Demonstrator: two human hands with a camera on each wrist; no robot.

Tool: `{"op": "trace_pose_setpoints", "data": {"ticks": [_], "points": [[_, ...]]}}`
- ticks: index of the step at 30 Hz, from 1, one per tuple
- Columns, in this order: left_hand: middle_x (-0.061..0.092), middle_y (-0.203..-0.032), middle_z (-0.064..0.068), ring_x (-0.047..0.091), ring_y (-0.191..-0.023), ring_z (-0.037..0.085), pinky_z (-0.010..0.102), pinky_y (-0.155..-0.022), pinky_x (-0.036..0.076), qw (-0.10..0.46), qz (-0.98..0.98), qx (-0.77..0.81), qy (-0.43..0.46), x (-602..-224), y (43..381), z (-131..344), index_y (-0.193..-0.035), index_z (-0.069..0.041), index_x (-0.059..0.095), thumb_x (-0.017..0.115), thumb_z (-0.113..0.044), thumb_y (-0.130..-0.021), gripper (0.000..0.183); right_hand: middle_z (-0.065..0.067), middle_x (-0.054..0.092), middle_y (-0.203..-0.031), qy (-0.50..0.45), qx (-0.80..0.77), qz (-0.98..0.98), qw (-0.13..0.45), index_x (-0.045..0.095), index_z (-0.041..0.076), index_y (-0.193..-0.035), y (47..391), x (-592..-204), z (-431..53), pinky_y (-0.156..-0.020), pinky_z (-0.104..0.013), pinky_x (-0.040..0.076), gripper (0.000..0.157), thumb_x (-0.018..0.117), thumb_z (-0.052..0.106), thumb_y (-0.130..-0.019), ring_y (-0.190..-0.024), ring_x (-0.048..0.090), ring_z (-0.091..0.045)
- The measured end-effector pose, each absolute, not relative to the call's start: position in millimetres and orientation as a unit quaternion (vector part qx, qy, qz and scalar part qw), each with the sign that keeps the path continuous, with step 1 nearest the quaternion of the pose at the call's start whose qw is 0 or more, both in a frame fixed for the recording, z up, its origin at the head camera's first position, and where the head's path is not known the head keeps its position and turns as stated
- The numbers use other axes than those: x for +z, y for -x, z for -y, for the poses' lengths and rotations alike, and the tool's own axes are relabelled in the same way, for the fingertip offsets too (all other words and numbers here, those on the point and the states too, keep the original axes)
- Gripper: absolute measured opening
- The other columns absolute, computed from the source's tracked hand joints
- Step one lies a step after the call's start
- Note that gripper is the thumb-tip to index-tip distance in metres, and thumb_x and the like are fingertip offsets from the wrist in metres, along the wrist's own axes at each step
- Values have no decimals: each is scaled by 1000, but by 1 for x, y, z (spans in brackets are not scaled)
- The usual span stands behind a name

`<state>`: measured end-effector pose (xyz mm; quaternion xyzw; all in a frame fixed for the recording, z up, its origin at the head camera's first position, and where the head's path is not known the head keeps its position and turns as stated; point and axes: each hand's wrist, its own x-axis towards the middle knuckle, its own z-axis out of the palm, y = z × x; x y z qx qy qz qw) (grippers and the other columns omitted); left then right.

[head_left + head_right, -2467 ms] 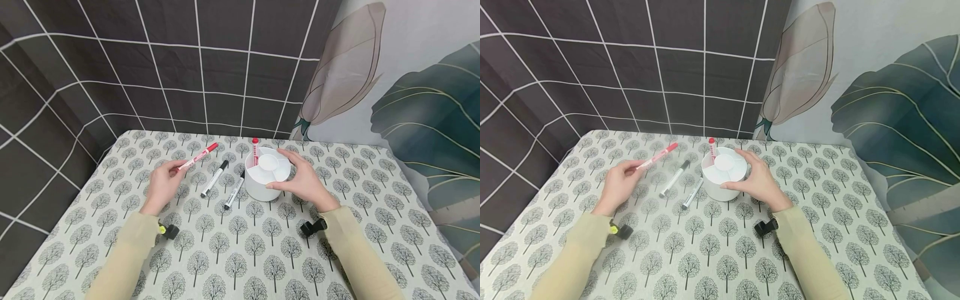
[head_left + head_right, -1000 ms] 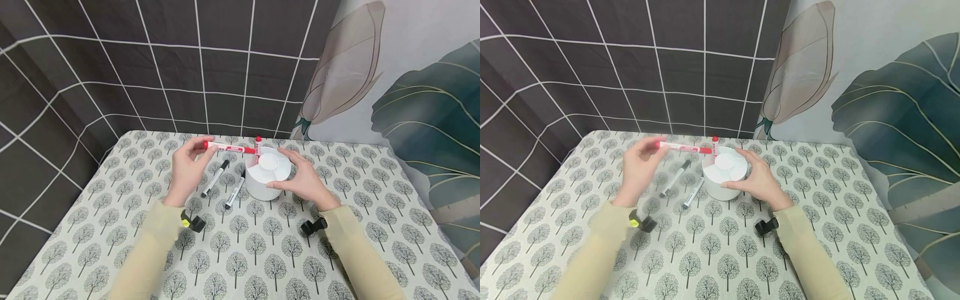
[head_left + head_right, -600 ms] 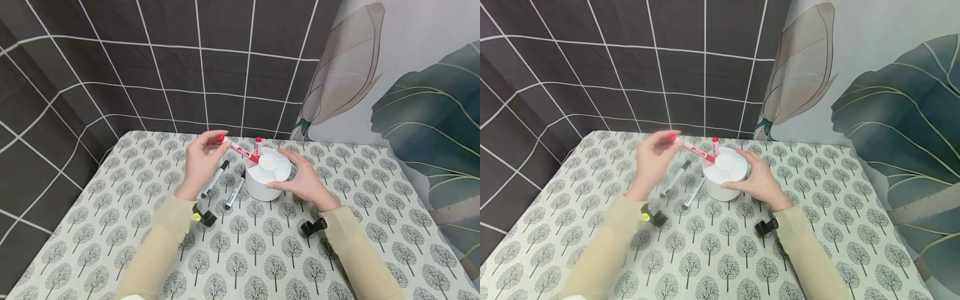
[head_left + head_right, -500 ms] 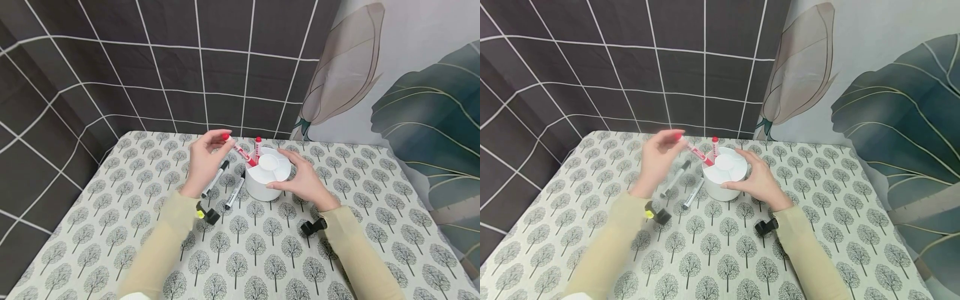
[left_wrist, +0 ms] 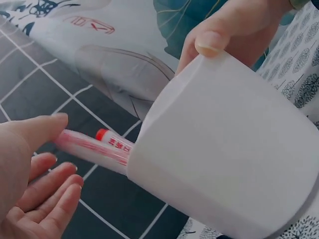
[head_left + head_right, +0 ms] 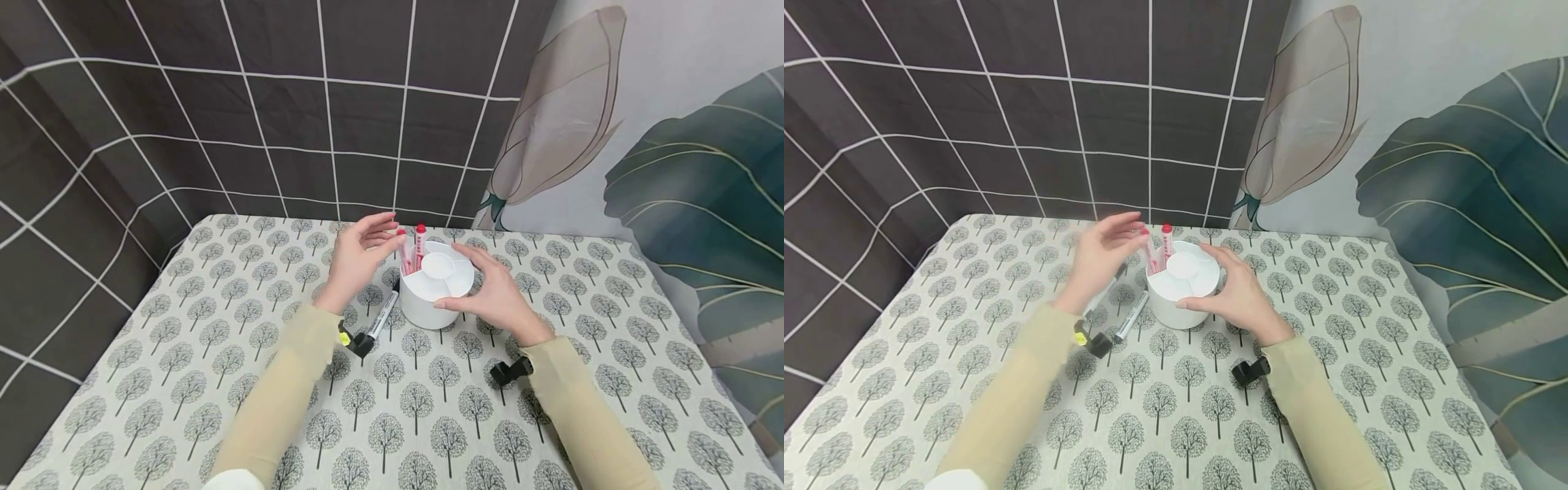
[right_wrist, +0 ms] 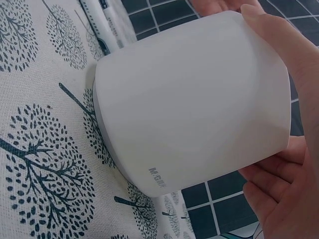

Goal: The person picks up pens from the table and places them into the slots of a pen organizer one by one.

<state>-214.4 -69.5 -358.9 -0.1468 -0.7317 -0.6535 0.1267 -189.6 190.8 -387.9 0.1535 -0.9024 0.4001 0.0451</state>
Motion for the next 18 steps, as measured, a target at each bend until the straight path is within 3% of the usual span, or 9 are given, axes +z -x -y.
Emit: {"op": "trace_pose_setpoints", "data": {"ticks": [10, 18], "points": [[71, -120, 3, 66, -111, 20, 28, -97, 53, 127, 739, -646, 142, -372, 212, 87, -133, -9, 66, 82, -22, -90, 48, -13, 39, -158, -146, 387, 910, 42, 44, 24, -155, 188, -385, -192, -109, -77, 21, 116, 96, 58, -57, -147, 28, -41], [69, -123, 4, 64, -112, 19, 28, -101, 50, 114, 757, -633, 112, -378, 195, 112, -133, -12, 65, 81, -24, -90, 48, -16, 36, -159, -181, 355, 915, 55, 36, 14, -158, 182, -386, -198, -109, -77, 20, 121, 94, 57, -61, -147, 25, -44]]}}
